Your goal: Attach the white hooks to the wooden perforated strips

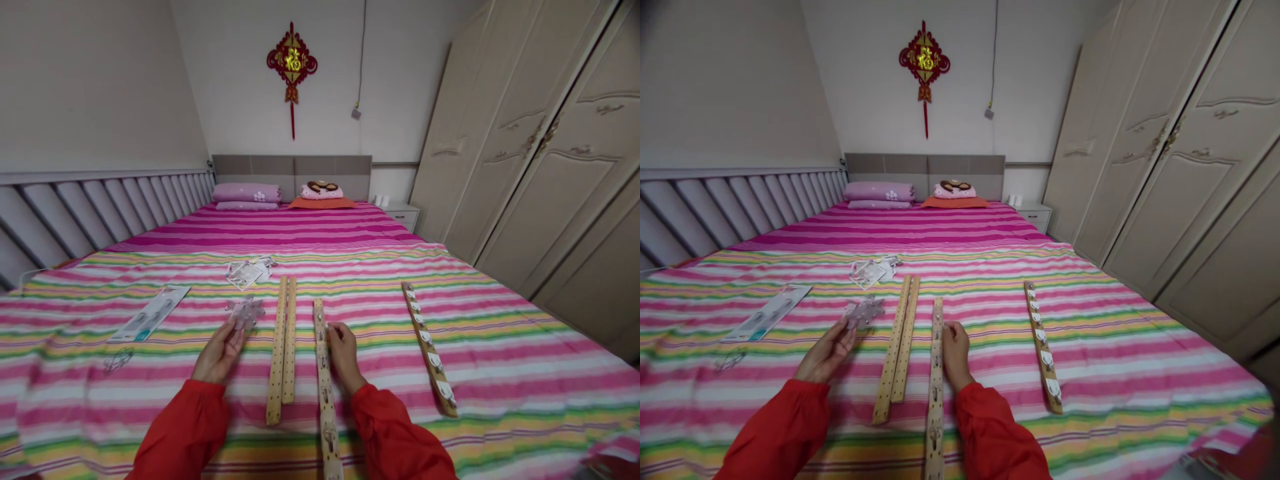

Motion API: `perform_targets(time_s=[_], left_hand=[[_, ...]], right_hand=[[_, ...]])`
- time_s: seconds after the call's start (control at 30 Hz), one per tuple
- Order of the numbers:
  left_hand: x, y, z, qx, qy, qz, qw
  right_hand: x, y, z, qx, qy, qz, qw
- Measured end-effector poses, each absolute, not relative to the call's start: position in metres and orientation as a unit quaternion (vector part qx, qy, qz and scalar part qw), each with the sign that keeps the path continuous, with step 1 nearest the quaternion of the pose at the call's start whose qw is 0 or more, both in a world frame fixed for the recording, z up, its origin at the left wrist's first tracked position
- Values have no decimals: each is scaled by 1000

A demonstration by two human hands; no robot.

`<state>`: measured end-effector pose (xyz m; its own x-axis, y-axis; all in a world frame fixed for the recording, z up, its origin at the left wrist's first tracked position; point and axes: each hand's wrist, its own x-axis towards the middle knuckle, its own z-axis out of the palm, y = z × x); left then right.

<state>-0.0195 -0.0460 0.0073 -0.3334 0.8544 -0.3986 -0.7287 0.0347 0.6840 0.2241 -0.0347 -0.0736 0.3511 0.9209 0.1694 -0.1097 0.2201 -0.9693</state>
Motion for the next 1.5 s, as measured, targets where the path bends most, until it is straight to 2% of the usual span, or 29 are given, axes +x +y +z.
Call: perform_targets(time_s=[0.2, 0.3, 0.43, 0.57, 0.73, 0.9, 1.03, 1.1, 1.3, 1.5], left_hand=[[3, -58, 0, 81, 421, 682, 593], [11, -63, -4, 93, 419, 674, 602], [14, -66, -9, 133, 451, 663, 583], [2, -63, -11, 229, 504, 692, 463], [-23, -56, -13, 405, 577, 661, 257], [-42, -49, -19, 488, 603, 603, 187], [-38, -49, -14, 534, 634, 552, 92], [-25, -54, -9, 532, 619, 566, 113], [33, -75, -4, 512, 529, 544, 403], [63, -79, -9, 490, 503, 532, 473]], right_hand=[[160, -50, -28, -407, -605, 368, 576], [140, -50, -22, -416, -649, 332, 544], [133, -48, -26, -433, -649, 315, 540], [138, -47, -33, -452, -594, 385, 543], [151, -47, -39, -428, -462, 581, 516], [165, -53, -39, -379, -372, 680, 505], [177, -61, -32, -348, -342, 720, 493], [182, -64, -29, -343, -348, 716, 498], [189, -67, -30, -366, -391, 642, 549], [195, -67, -34, -384, -409, 610, 560]])
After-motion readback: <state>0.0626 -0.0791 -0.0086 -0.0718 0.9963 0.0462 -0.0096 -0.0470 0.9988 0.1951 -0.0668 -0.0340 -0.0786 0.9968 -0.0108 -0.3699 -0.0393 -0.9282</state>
